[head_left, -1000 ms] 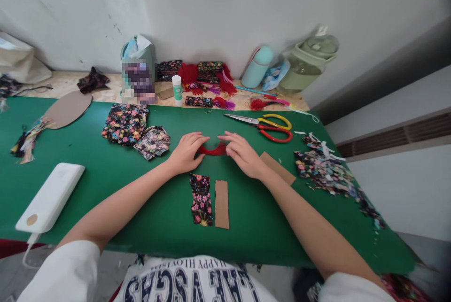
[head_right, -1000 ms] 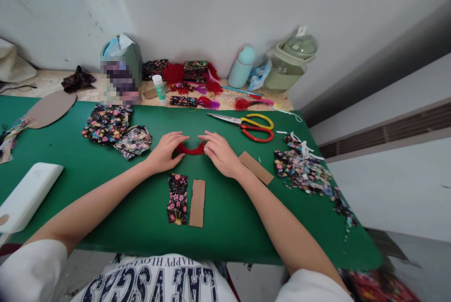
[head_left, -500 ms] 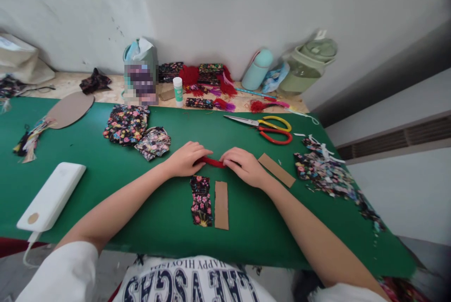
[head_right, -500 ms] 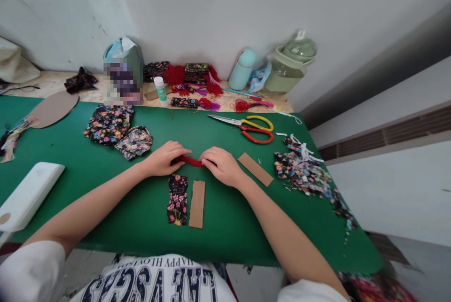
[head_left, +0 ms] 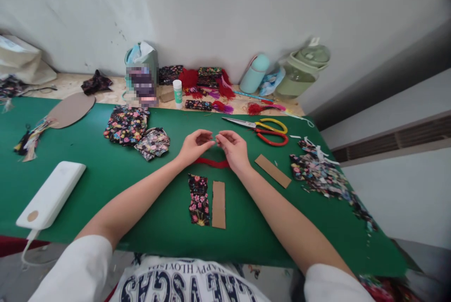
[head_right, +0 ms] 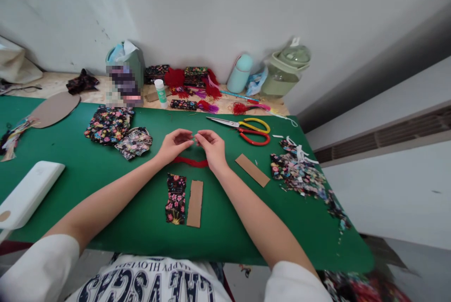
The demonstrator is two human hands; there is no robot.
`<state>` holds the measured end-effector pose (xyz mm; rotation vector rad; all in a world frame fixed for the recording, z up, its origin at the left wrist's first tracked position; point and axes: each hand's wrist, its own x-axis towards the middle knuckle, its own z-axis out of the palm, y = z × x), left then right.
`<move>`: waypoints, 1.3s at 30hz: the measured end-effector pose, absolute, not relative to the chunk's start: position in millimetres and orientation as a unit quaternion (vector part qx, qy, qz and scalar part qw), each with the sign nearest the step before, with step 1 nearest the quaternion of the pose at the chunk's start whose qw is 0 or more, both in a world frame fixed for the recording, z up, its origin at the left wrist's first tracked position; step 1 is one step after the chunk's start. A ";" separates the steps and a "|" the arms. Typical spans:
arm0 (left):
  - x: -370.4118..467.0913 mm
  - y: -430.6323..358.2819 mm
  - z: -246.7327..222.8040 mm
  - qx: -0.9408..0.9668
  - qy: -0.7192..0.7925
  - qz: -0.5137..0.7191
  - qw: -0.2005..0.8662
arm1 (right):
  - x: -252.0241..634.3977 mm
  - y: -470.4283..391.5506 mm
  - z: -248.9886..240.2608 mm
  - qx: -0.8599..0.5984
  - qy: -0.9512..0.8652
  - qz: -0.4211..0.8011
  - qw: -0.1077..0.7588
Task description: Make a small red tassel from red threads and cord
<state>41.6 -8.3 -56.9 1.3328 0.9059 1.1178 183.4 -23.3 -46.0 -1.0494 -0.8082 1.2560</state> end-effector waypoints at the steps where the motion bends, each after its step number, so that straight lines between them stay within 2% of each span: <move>1: 41.9 -8.9 -57.5 0.565 0.372 0.470 0.567 | 182.1 -25.3 -48.6 -0.460 -0.352 0.544 0.607; 12: 34.5 -11.6 -55.2 0.592 0.408 0.484 0.499 | 181.3 -30.7 -53.4 -0.482 -0.388 0.514 0.594; 22: 33.3 -7.8 -53.1 0.554 0.405 0.492 0.536 | 182.3 -32.9 -54.0 -0.485 -0.447 0.477 0.581; 39: 45.6 -19.7 -44.4 0.369 0.395 0.532 0.652 | 176.4 -48.3 -44.2 -0.474 -0.646 0.196 0.565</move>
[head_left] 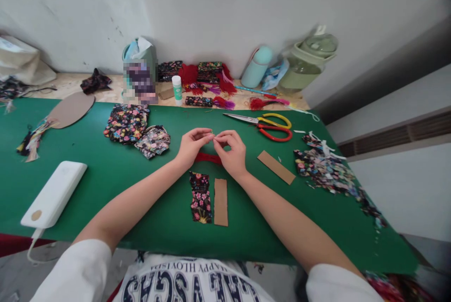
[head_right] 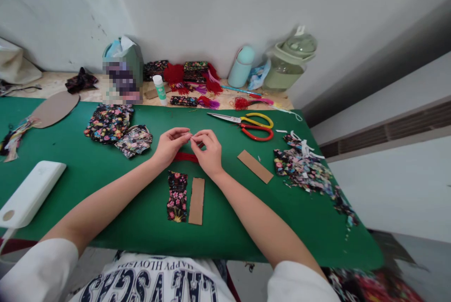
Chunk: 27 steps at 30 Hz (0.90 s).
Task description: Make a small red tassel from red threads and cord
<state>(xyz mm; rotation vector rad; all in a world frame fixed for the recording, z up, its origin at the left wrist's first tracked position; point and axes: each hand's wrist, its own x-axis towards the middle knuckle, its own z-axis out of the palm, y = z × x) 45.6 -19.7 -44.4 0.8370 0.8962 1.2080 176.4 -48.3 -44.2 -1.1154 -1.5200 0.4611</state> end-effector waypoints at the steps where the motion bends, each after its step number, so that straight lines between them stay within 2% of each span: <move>1: 46.4 -20.9 -44.4 0.356 0.400 0.531 0.657 | 176.4 -48.5 -44.3 -0.477 -0.651 0.189 0.560; 6: 46.8 -25.1 -43.3 0.332 0.428 0.531 0.652 | 177.6 -49.5 -44.4 -0.480 -0.662 0.175 0.548; 17: 43.1 -25.7 -44.8 0.403 0.422 0.525 0.619 | 180.6 -46.2 -47.4 -0.472 -0.679 0.194 0.528; 27: 40.7 -25.1 -51.6 0.447 0.403 0.508 0.616 | 180.0 -46.0 -47.4 -0.471 -0.657 0.257 0.529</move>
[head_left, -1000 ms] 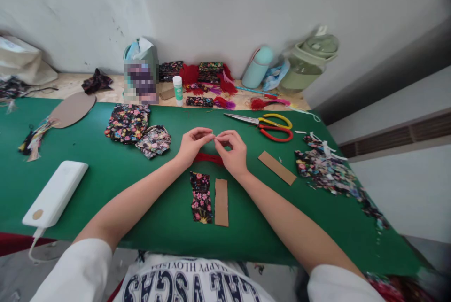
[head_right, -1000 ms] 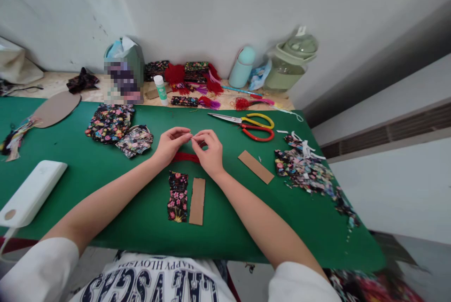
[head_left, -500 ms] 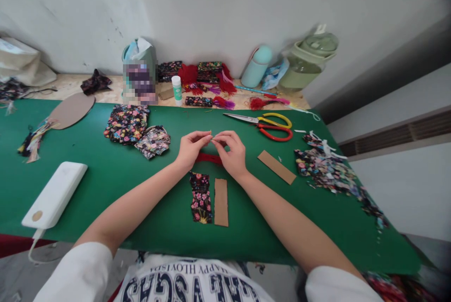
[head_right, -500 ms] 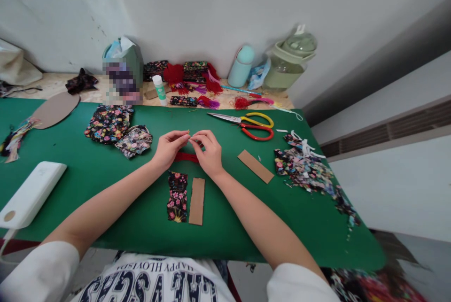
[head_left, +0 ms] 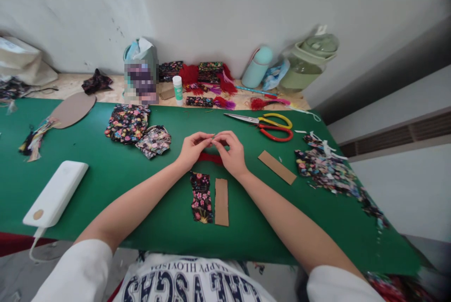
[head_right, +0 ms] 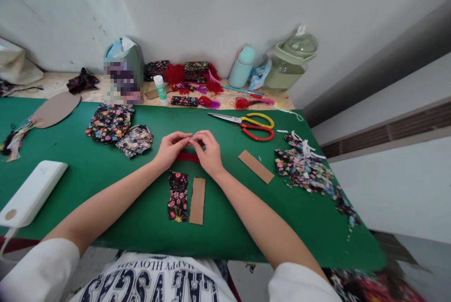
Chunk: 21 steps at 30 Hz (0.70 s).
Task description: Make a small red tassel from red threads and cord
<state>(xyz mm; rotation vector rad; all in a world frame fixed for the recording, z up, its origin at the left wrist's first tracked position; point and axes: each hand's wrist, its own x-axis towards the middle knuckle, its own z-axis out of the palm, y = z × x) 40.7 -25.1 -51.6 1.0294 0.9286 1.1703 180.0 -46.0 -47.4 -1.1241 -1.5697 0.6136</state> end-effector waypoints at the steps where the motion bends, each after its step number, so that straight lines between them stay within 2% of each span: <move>1: 40.2 -24.6 -51.9 0.451 0.401 0.507 0.615 | 180.1 -45.6 -47.7 -0.472 -0.651 0.267 0.532; 21: 35.0 -25.5 -46.7 0.496 0.391 0.488 0.602 | 182.5 -39.3 -55.2 -0.487 -0.564 0.377 0.549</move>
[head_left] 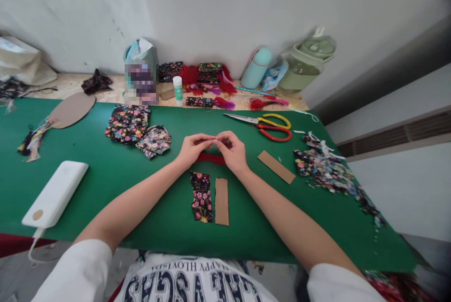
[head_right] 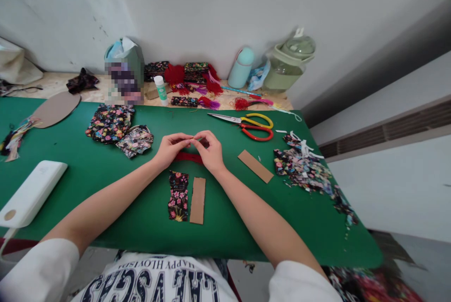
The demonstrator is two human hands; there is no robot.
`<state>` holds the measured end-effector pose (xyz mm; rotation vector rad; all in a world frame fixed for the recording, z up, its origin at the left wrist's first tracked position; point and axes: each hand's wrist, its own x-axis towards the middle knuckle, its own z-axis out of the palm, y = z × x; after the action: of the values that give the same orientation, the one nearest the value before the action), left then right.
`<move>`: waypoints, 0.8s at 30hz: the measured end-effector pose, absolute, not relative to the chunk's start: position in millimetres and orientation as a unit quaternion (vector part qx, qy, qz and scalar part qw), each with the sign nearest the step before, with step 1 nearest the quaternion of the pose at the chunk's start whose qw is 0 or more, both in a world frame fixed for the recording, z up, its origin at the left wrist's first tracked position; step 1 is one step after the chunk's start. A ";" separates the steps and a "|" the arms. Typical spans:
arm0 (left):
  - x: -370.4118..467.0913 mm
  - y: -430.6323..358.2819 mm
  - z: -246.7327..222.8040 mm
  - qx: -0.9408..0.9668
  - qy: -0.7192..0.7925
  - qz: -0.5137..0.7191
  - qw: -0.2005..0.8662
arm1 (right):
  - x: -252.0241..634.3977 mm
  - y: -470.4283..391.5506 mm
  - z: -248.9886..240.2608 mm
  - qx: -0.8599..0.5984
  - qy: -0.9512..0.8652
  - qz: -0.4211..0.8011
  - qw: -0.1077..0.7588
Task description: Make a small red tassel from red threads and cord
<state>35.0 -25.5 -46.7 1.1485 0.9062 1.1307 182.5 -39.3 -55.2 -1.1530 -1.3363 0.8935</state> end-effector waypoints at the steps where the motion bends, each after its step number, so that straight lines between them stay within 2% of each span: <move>1: 34.7 -25.6 -46.3 0.498 0.389 0.489 0.602 | 182.7 -39.1 -55.5 -0.488 -0.556 0.385 0.552; 13: 33.4 -21.7 -47.8 0.450 0.353 0.504 0.647 | 186.7 -37.3 -52.4 -0.473 -0.566 0.431 0.519; 24: 34.3 -21.4 -50.9 0.447 0.356 0.503 0.648 | 188.7 -34.9 -54.4 -0.473 -0.562 0.430 0.525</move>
<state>34.3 -21.4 -50.9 1.0169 0.8104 1.1439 188.7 -34.9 -54.4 -1.1305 -1.3443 1.0286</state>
